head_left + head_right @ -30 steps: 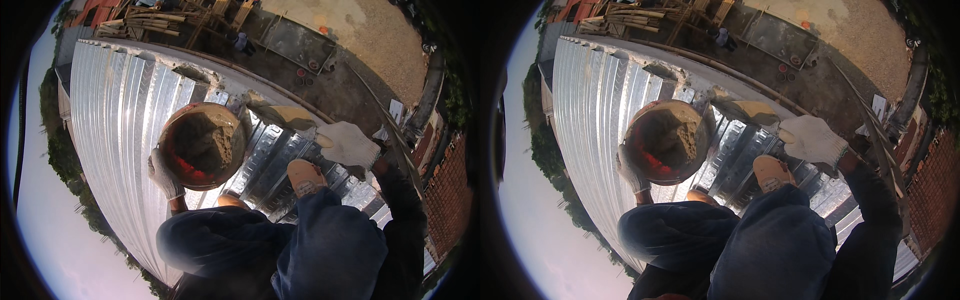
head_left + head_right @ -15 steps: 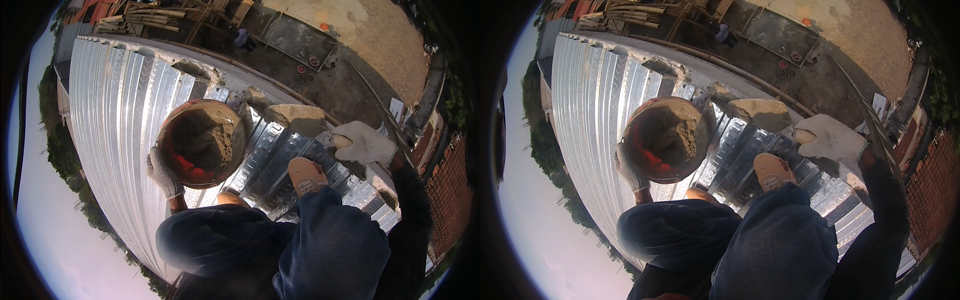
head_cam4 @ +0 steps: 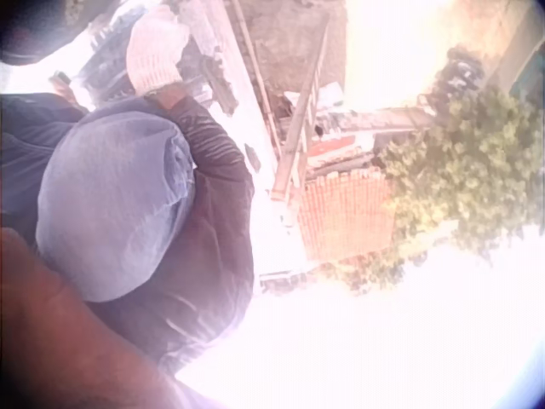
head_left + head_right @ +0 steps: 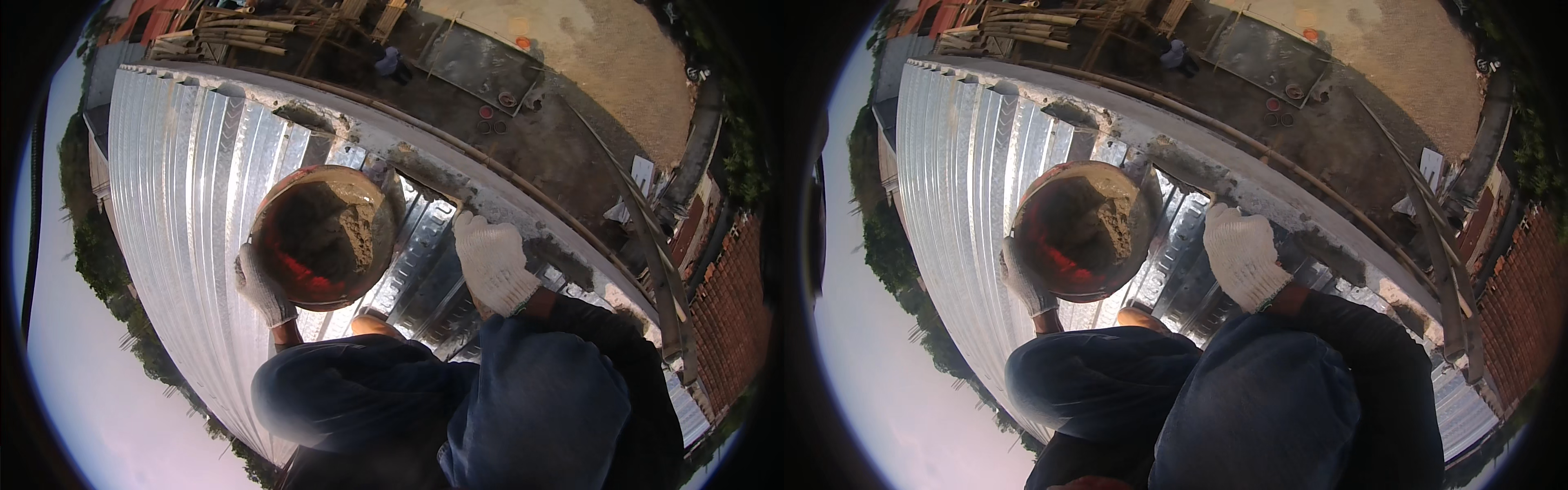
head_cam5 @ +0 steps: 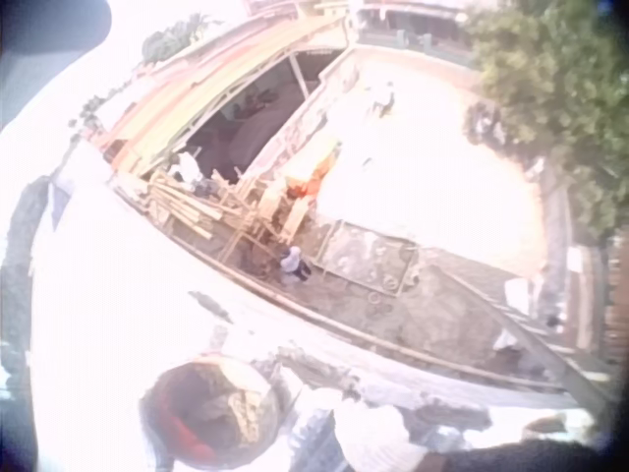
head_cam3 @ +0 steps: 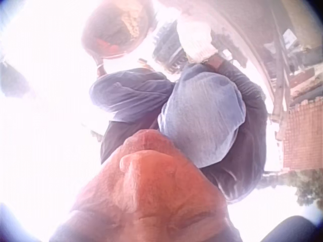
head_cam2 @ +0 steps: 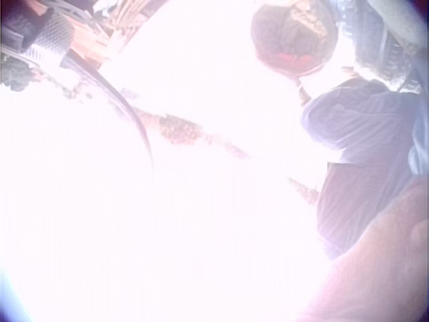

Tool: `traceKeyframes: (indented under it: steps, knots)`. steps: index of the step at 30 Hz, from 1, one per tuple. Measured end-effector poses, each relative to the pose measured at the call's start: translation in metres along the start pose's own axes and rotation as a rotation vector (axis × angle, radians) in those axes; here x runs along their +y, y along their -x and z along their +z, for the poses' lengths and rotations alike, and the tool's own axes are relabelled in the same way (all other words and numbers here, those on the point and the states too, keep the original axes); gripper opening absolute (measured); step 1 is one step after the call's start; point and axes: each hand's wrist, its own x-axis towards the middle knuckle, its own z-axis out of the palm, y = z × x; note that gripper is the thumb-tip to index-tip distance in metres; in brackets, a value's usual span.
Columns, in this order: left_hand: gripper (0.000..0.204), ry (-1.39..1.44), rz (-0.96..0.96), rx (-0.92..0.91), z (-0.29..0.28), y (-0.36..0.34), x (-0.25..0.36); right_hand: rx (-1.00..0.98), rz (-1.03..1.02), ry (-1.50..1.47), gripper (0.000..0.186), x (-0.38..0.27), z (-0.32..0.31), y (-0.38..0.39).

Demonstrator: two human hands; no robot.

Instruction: The person scoops wet cement from a red bucket using a trowel and spreads it along the seams of a corrugated metal roof. The person repeatedly scoops and applies the cement to seal the roof joints.

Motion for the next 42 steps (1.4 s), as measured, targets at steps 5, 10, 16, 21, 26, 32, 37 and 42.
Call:
traceKeyframes:
  steps: [5,10,16,21,26,32,37,42]
  knots:
    - [0.026,0.062,-0.008,-0.035,-0.005,-0.003,0.000,-0.055,-0.071,0.091,0.041,0.000,-0.003,0.009]
    - [0.027,0.061,-0.001,-0.043,0.000,-0.003,0.000,-0.173,-0.138,-0.080,0.041,0.033,-0.017,0.035]
    - [0.030,0.074,0.012,-0.036,0.002,0.004,0.008,-0.018,-0.066,-0.285,0.024,0.065,-0.049,0.060]
    - [0.031,0.078,0.014,-0.004,-0.004,0.000,-0.001,0.088,-0.004,-0.347,0.022,0.066,-0.043,0.041]
    - [0.029,0.108,-0.026,0.001,0.001,0.002,0.003,0.260,-0.107,-0.348,0.025,0.073,0.004,0.025]
    - [0.026,0.099,-0.010,0.010,-0.003,0.002,0.003,-0.001,-0.040,-0.196,0.018,0.053,0.007,0.047]
    - [0.024,0.096,0.015,-0.008,-0.001,0.000,-0.002,-0.110,0.029,-0.102,0.016,0.060,-0.014,0.083]
    - [0.024,0.037,0.035,0.000,-0.008,-0.005,-0.007,-0.054,0.098,-0.151,0.017,0.070,-0.032,0.108]
